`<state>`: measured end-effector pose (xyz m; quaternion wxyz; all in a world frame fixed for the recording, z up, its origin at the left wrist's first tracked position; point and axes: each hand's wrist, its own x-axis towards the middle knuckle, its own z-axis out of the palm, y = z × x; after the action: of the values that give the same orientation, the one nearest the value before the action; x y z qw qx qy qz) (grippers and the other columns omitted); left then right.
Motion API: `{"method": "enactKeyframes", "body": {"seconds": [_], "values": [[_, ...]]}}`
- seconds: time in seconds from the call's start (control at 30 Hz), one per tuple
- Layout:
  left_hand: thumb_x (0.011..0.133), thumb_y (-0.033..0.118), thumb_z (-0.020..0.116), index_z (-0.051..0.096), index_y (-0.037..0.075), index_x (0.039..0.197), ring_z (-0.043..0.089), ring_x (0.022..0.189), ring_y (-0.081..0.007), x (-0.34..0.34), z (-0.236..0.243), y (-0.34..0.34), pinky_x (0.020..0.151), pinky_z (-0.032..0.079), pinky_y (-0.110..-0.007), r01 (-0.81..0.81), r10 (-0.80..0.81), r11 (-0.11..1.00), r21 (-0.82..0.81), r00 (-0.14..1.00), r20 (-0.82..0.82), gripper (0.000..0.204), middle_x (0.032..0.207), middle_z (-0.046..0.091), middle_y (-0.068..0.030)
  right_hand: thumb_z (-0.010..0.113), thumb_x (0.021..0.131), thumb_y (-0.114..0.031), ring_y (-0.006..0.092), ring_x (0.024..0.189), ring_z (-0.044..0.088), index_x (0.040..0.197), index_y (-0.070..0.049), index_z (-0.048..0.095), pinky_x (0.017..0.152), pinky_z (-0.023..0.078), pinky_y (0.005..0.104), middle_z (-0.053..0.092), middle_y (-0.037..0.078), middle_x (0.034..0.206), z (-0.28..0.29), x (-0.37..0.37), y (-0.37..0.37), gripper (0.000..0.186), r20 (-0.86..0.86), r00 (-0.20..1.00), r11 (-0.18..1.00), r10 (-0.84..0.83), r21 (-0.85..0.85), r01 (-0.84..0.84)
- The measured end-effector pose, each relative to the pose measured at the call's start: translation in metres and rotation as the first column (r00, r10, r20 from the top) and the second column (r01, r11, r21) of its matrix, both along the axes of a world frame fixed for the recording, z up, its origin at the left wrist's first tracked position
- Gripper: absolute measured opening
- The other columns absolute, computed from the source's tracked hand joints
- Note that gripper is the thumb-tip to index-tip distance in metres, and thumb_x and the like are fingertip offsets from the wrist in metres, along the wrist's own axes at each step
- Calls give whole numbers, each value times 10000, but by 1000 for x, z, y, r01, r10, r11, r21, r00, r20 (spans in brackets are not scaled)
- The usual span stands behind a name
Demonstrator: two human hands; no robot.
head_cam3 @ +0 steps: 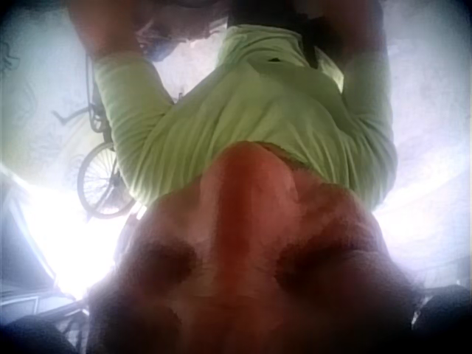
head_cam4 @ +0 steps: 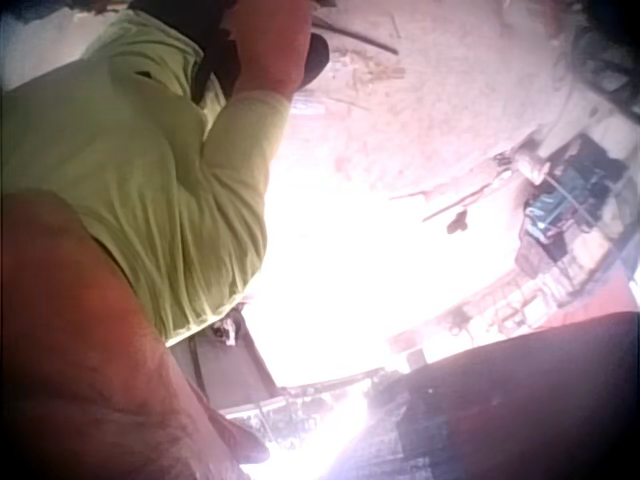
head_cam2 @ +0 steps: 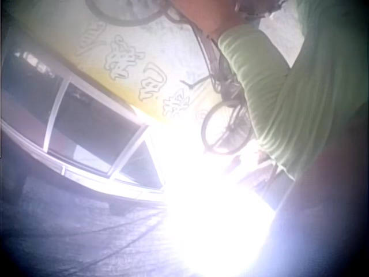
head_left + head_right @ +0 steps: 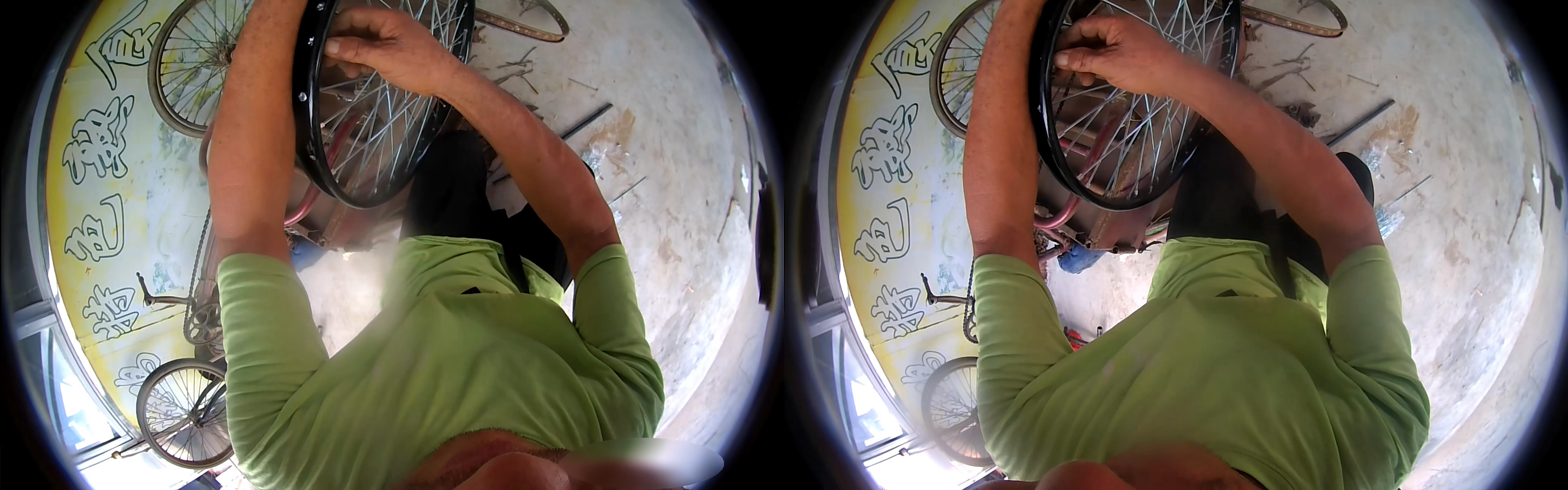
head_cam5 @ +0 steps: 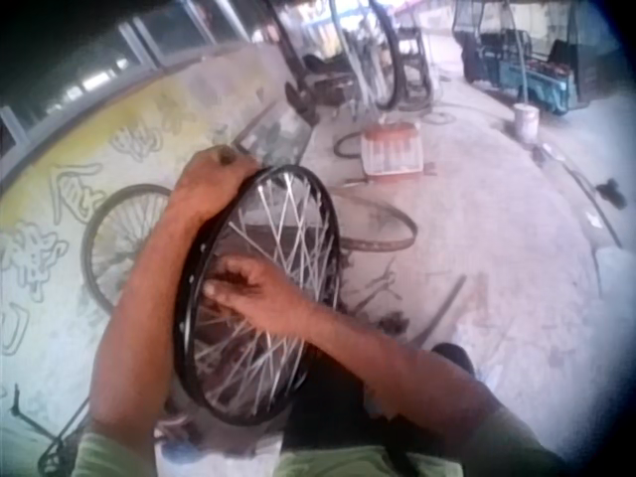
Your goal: The person works on a bicycle wheel, adjusting the spokes and rim by hand. They rotate the wheel and tighten or loosen the spoke nipples to true the wheel.
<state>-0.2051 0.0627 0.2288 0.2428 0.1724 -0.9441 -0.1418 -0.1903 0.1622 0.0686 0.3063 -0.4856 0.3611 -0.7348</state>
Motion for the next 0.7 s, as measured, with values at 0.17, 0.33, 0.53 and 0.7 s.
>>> {"method": "enactKeyframes", "body": {"seconds": [0.17, 0.33, 0.53, 0.7], "values": [[896, 394, 697, 755, -42, 1042, 725, 945, -324, 1, 1, 0, 878, 527, -418, 34, -34, 999, 7, 999, 0, 463, 968, 755, -237, 683, 1021, -207, 83, 816, 633, 1174, -26, 698, 755, 548, 237, 718, 15, 941, -9, -2, -11, 238, 44, 994, 995, 97, -28, -96], [885, 390, 712, 757, -42, 1038, 725, 961, -340, -1, 2, -3, 888, 527, -422, 9, -8, 998, -56, 1000, 10, 460, 987, 752, -252, 657, 1029, -217, 149, 881, 692, 1177, -27, 690, 787, 570, 306, 732, 56, 958, -7, -14, -12, 243, 125, 961, 968, 245, 14, -249], [896, 362, 712, 763, -39, 1046, 727, 964, -326, 1, 2, 0, 900, 529, -405, 38, -38, 999, -5, 999, 1, 431, 1008, 754, -250, 619, 1050, -139, 149, 1004, 679, 1191, 2, 657, 890, 557, 305, 707, 63, 1083, 19, -34, 15, 203, -10, 932, 931, 362, 52, -361], [903, 351, 710, 764, -34, 1062, 726, 966, -309, 4, 3, 6, 908, 529, -398, 62, -63, 998, 30, 998, 12, 420, 1010, 760, -231, 644, 1042, -176, 151, 1002, 670, 1198, 5, 673, 901, 546, 306, 706, 59, 1114, 26, -44, 27, 240, -230, 942, 970, 243, 87, -228]]}}
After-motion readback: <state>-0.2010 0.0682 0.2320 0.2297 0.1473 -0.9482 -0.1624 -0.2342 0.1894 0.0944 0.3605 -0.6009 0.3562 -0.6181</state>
